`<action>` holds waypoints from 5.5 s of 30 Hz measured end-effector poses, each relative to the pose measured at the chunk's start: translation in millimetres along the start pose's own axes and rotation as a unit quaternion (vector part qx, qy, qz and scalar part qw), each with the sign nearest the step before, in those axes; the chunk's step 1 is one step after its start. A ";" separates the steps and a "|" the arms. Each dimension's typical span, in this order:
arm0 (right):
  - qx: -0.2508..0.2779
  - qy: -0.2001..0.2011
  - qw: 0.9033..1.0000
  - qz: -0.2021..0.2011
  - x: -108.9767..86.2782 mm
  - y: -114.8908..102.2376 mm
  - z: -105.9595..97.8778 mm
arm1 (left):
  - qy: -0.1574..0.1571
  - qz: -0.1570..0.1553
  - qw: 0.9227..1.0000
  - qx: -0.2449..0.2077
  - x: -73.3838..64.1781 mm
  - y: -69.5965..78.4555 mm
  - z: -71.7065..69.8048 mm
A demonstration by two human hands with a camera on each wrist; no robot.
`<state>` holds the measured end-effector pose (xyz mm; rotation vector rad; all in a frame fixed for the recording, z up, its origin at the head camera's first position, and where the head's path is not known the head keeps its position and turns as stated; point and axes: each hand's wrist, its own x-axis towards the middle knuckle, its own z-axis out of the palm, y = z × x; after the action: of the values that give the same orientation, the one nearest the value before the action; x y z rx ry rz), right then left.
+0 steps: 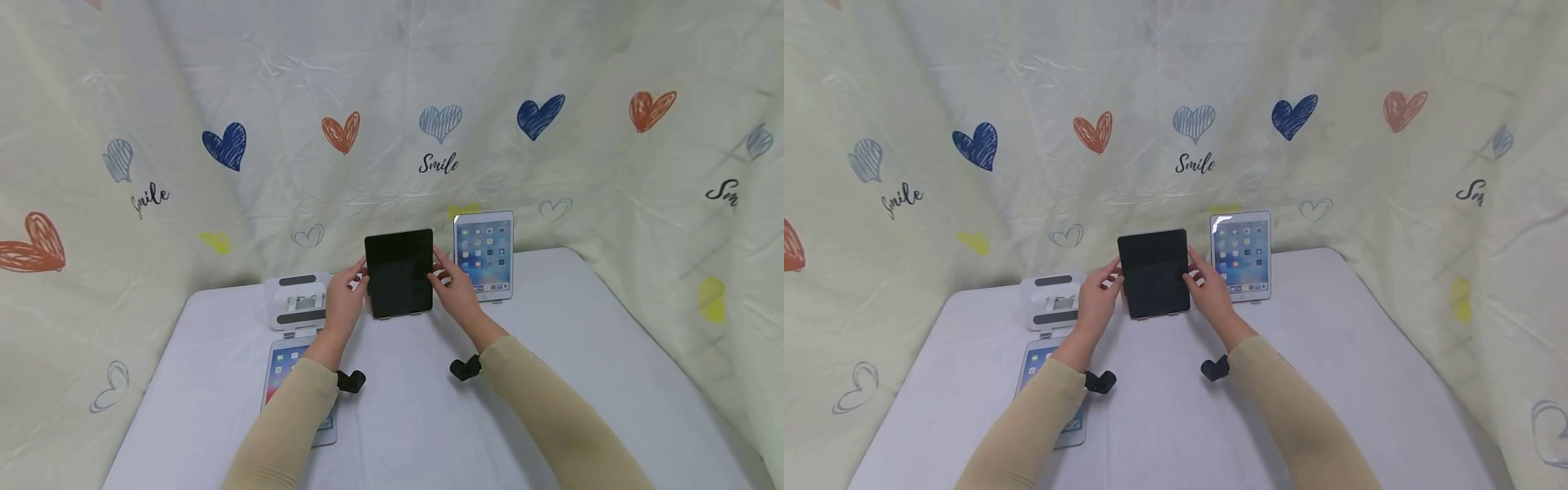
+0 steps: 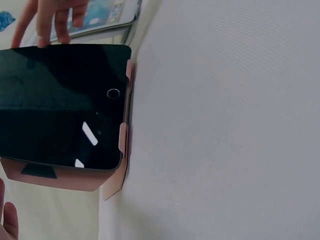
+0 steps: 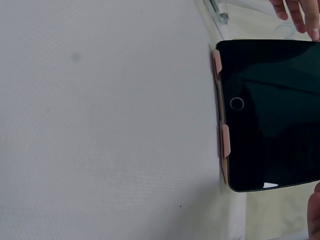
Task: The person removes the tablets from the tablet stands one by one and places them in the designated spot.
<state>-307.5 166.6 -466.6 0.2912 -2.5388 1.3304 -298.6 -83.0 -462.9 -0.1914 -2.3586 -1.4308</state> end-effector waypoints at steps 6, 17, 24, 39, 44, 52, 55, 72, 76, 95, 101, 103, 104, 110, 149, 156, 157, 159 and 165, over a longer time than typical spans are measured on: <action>-0.003 0.006 1.000 0.001 -1.1 1.9 1.8 | -0.005 -0.004 1.000 0.000 -2.2 -1.2 1.3; 0.011 0.029 1.000 0.002 -1.8 3.6 3.9 | 0.011 -0.008 1.000 -0.008 -2.7 0.0 1.8; 0.041 0.021 0.999 0.018 -2.2 3.0 3.6 | 0.014 -0.013 0.999 -0.026 -2.9 -0.8 3.1; 0.102 0.018 0.994 0.036 -4.1 -3.6 -4.5 | 0.029 0.009 0.999 -0.035 -0.6 6.8 1.6; 0.103 0.009 0.994 0.027 -6.1 -6.3 -9.4 | 0.025 0.010 0.998 -0.050 -3.1 8.9 -2.3; 0.124 -0.024 0.991 0.043 -11.4 -7.4 -16.3 | 0.003 0.014 0.999 -0.051 -8.4 11.3 -7.8; 0.133 -0.033 0.989 0.052 -14.5 -5.4 -19.2 | -0.009 0.006 0.998 -0.056 -12.1 13.3 -9.0; 0.130 -0.075 0.985 0.087 -33.6 -13.6 -29.0 | -0.045 -0.052 0.994 -0.082 -32.0 21.2 -20.6; 0.134 -0.086 0.983 0.094 -39.1 -11.9 -29.4 | -0.053 -0.065 0.994 -0.076 -37.6 21.0 -22.6; 0.157 -0.145 0.963 0.162 -68.0 -7.4 -28.7 | -0.113 -0.175 0.972 -0.112 -69.8 17.7 -27.7; 0.171 -0.160 0.956 0.175 -71.7 -5.3 -26.7 | -0.120 -0.185 0.970 -0.106 -75.7 11.5 -27.2; 0.176 -0.164 0.953 0.183 -72.1 -5.0 -26.0 | -0.120 -0.185 0.969 -0.108 -77.2 10.4 -27.6; 0.176 -0.166 0.952 0.187 -72.4 -5.4 -25.8 | -0.120 -0.186 0.969 -0.108 -77.9 10.2 -27.9; 0.172 -0.181 0.946 0.208 -74.7 -6.8 -26.4 | -0.133 -0.206 0.963 -0.110 -81.7 7.4 -28.1; 0.132 -0.243 0.927 0.252 -97.7 -0.7 -21.3 | -0.268 -0.261 0.927 0.014 -102.4 9.2 -25.2; 0.132 -0.252 0.924 0.254 -97.6 0.9 -22.0 | -0.304 -0.248 0.917 0.071 -101.3 8.8 -25.7; 0.131 -0.253 0.924 0.254 -97.4 1.2 -22.1 | -0.308 -0.247 0.915 0.078 -101.0 9.0 -25.8; 0.128 -0.258 0.924 0.252 -96.8 2.1 -22.1 | -0.316 -0.243 0.913 0.092 -100.3 9.6 -25.6; 0.116 -0.281 0.920 0.248 -93.1 3.7 -24.3 | -0.329 -0.229 0.905 0.142 -99.6 12.6 -25.9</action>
<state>-217.2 194.0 -485.9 0.0718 -3.0625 1.9846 -196.7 -92.2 -479.8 -0.0375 -3.3181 -1.3233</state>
